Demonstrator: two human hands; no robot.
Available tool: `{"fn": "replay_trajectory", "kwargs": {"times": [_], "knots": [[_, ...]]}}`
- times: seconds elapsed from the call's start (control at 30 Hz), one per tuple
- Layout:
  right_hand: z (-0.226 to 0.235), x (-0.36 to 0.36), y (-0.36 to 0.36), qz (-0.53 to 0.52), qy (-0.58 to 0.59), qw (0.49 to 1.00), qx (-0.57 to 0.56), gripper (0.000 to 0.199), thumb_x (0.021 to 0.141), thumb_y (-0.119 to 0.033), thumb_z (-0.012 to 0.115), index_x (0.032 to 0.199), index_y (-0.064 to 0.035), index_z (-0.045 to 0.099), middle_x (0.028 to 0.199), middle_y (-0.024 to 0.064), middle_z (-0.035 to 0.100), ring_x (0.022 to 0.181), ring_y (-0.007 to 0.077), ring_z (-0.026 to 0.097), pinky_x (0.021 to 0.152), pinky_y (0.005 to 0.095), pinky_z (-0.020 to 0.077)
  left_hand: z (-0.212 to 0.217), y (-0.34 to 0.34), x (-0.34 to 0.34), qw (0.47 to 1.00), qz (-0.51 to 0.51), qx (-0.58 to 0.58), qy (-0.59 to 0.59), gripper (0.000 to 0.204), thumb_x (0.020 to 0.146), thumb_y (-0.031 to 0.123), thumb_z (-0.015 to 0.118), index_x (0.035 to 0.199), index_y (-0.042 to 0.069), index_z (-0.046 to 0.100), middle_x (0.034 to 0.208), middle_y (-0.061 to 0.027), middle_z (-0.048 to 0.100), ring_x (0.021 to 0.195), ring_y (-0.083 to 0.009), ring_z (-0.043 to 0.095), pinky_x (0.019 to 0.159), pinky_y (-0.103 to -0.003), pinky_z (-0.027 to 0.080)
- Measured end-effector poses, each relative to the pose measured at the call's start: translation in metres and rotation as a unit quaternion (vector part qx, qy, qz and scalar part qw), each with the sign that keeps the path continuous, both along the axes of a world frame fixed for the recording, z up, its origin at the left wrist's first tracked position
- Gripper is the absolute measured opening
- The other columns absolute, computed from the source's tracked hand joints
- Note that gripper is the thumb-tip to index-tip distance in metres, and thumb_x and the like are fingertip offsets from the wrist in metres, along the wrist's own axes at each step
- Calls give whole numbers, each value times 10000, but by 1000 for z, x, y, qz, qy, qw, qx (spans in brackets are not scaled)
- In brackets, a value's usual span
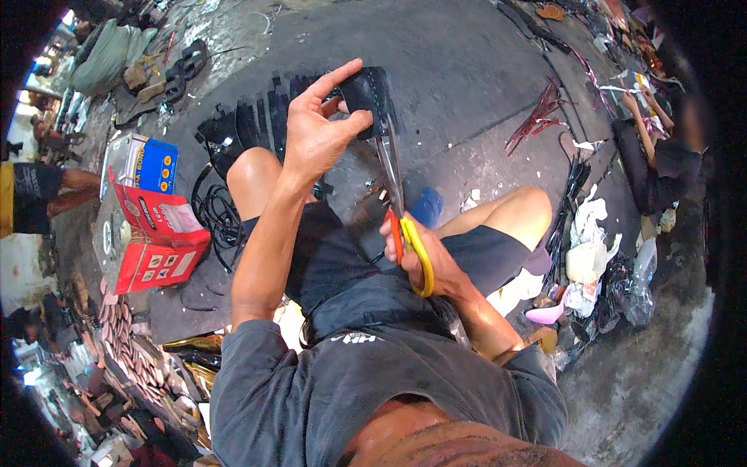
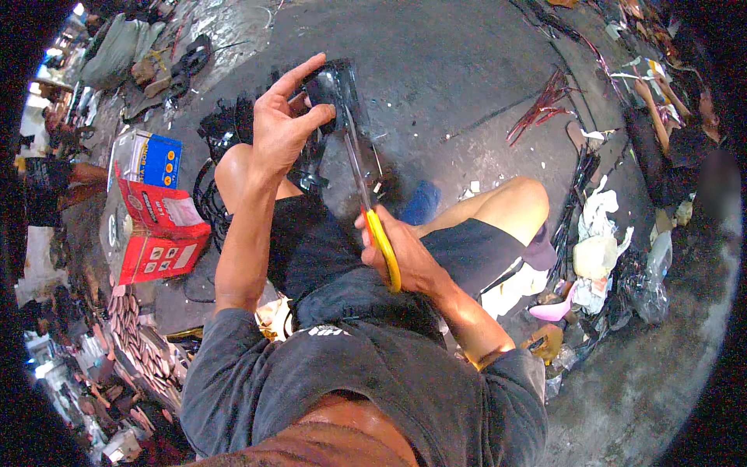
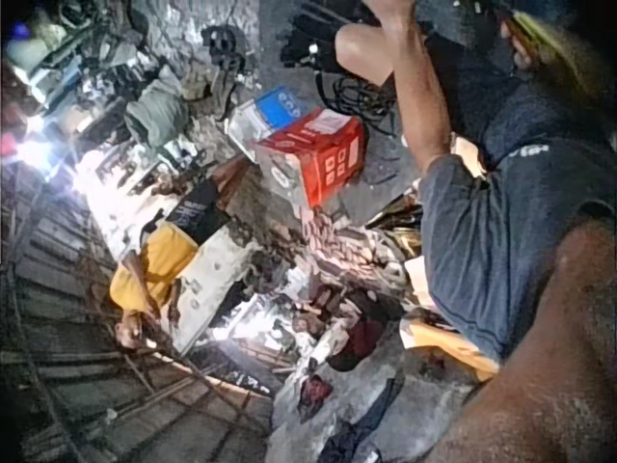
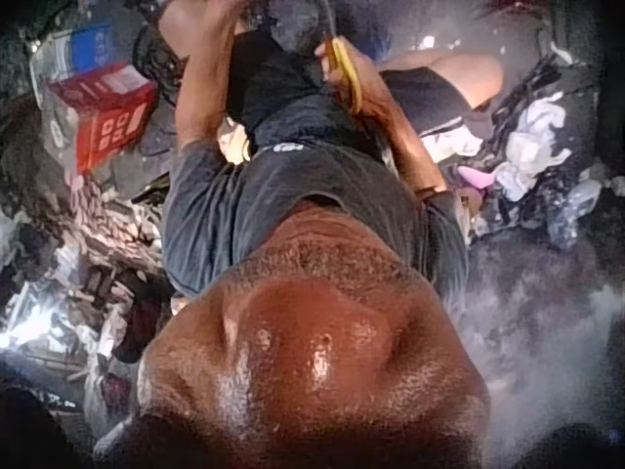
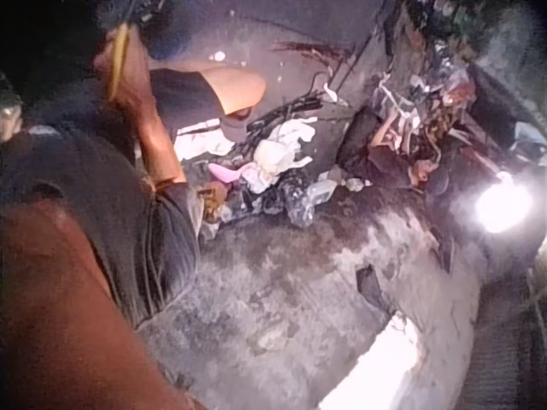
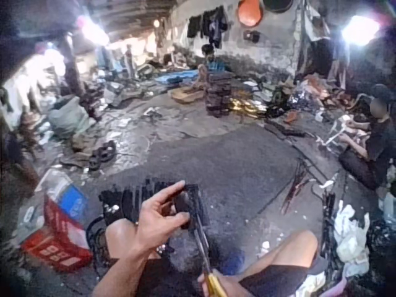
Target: The person sits on the floor and uses scissors to cut a black rubber sheet into thin strips. They repeatedly cut the material and gather the resulting strips into a pile.
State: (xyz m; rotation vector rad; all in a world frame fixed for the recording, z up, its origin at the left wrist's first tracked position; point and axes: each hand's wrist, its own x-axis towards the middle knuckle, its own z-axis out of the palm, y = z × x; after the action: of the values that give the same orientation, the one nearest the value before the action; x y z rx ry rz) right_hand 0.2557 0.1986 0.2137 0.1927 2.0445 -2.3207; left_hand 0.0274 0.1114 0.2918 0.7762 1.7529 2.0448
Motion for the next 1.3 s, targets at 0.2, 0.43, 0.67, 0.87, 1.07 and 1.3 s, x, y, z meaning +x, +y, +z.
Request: {"fn": "replay_trajectory", "kwargs": {"times": [0.2,0.43,0.67,0.87,1.07,1.3], "knots": [[27,-16,7,1,-14,996,92,756,746,-590,735,1148,-9,467,823,79,539,736,229,554,693,357,454,-1,-14,11,999,-25,-17,25,643,731,-101,686,1344,37,550,1134,-22,647,908,-89,622,805,-242,534],[24,-14,-1,-7,-18,999,31,875,657,-785,677,1055,-27,500,788,18,507,700,112,491,602,280,414,-6,-18,15,999,-6,39,-6,618,705,-81,683,1304,49,597,963,26,652,686,-3,537,620,-160,467],[26,-8,-5,-44,-53,997,47,854,650,-867,582,861,-41,532,681,-22,458,610,80,442,515,264,363,-15,-20,13,999,-8,49,-12,645,705,-87,682,1329,36,567,1020,8,641,752,-24,567,691,-181,482],[25,-2,0,-28,-76,996,42,809,673,-848,591,830,-55,538,685,-29,468,610,74,444,514,262,359,-9,-20,10,998,3,24,-63,692,695,-83,682,1359,47,537,1206,-44,602,937,-86,610,865,-235,508],[28,2,-2,-14,-63,996,57,684,755,-713,606,871,-42,542,670,-2,499,593,103,501,529,265,406,-14,-16,10,997,6,55,-49,719,714,-112,657,1399,12,475,1257,-66,575,1031,-114,597,910,-250,499],[39,-19,4,-15,-31,996,78,589,837,-563,628,989,-6,512,736,57,515,664,171,517,613,340,445,-7,-19,34,996,-40,67,-45,785,711,-136,641,1445,4,399,1256,-63,560,1049,-120,597,902,-255,513]]}}
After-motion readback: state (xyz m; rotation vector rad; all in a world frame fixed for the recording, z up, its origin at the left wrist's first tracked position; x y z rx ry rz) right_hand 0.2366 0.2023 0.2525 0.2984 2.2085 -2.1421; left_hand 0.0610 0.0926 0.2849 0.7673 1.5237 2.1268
